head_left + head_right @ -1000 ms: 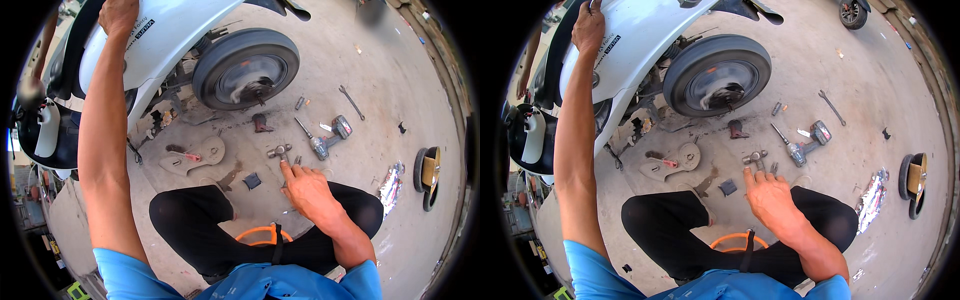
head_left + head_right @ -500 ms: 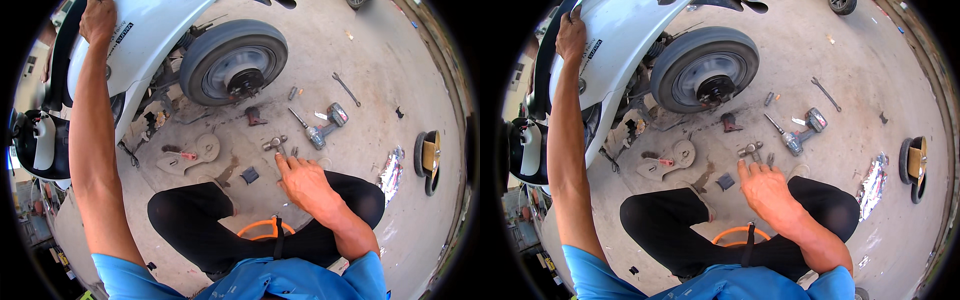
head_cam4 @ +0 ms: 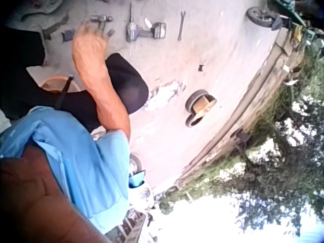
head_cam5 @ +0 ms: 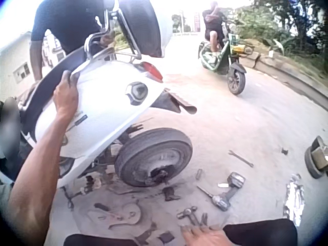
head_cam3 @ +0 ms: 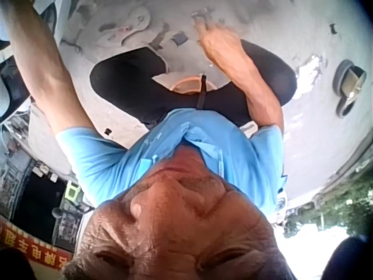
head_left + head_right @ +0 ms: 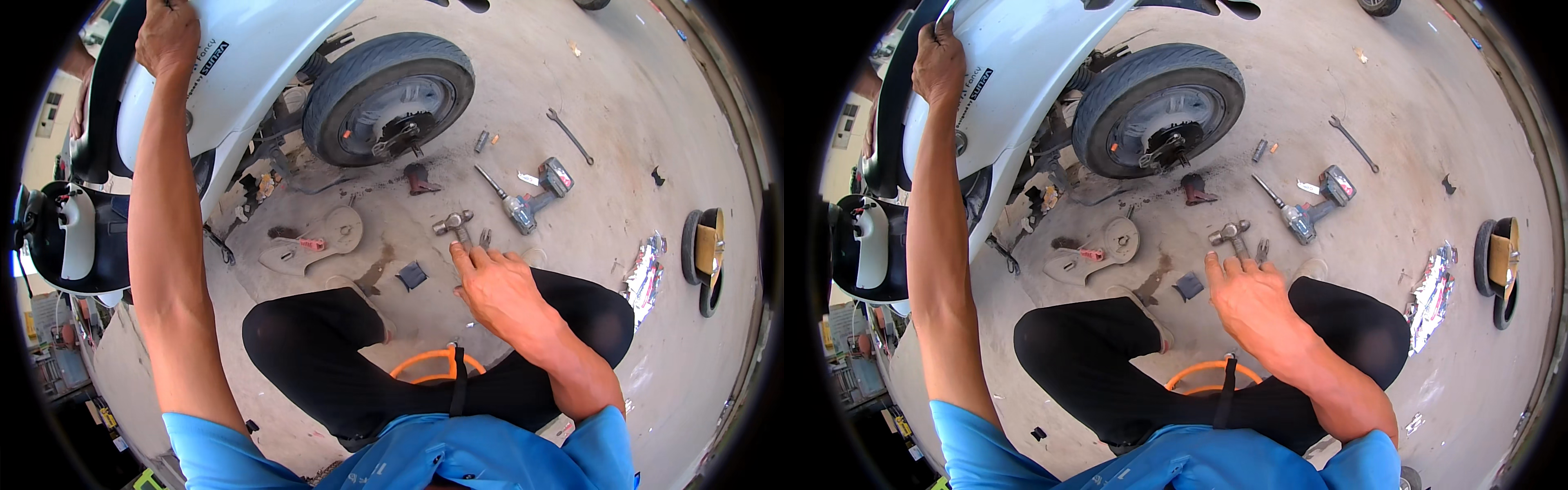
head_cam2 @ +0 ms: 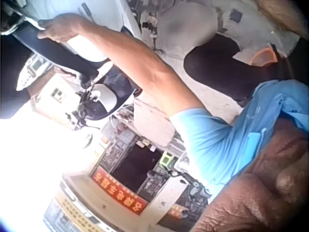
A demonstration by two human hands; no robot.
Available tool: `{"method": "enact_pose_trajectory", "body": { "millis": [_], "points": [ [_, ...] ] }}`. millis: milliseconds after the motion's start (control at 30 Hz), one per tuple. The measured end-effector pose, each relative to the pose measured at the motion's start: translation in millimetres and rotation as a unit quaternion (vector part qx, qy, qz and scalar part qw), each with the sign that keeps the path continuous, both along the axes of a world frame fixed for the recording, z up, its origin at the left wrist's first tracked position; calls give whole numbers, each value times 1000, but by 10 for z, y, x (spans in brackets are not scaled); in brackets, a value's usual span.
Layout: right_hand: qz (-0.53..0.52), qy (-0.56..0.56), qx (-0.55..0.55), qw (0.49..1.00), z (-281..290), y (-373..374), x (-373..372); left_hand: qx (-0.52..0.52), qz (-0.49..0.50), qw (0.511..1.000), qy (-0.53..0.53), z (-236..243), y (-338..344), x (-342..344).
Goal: The person sprays a lubricant onto the wheel hub of a scooter, then removes the brake components from the wheel assembly by hand and using a hammer, pliers, and a wrench.
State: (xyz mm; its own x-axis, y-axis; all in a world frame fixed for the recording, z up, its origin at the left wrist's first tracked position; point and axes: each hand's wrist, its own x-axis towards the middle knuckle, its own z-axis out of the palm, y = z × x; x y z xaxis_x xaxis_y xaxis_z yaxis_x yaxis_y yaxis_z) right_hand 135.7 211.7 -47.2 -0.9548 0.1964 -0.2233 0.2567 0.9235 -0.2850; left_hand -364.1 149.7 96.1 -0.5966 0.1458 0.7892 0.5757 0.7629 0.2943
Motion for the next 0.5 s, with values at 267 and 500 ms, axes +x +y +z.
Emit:
{"method": "enact_pose_trajectory", "body": {
  "millis": [267, 500],
  "points": [
    [9, -15, 12, 1000, -8, -22, 84, 6, -9, 999, 40, -220, 15, 246],
    [17, 18, 33, 999, -39, -109, 106, 6, -28, 998, 55, -460, -120, 488]
  ]
}}
